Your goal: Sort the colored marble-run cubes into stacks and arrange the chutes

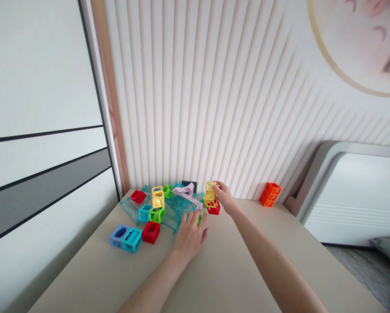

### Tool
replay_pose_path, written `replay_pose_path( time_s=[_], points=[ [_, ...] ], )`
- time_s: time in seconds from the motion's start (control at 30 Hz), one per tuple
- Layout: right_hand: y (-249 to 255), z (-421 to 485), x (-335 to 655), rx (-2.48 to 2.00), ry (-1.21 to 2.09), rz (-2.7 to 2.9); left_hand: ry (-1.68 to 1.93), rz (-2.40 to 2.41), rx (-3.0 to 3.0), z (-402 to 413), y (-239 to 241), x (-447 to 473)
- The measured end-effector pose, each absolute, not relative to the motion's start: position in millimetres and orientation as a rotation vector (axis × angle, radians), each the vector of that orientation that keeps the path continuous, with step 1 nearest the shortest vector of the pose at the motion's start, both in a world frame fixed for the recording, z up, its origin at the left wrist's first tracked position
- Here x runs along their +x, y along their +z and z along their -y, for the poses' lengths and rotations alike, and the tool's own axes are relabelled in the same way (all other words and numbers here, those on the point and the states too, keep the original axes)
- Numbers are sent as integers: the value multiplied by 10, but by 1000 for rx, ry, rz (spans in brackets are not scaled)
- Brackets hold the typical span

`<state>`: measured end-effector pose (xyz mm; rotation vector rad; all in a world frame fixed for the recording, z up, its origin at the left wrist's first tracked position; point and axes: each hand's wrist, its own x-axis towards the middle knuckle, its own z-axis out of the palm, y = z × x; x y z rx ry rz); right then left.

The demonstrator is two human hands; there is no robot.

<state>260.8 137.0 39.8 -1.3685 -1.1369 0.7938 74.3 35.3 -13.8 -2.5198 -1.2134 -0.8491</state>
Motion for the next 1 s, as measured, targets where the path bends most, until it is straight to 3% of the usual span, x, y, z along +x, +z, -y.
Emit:
replay_pose_path(
  time_s=[0.47,1.0],
  points=[
    [360,-365,2139,-917,930,911,-1844,1413,-2506,-383,-160,1009],
    [105,-259,2147,-822,929,683,-1577,1258,-2709,-358,-177,927]
  ],
)
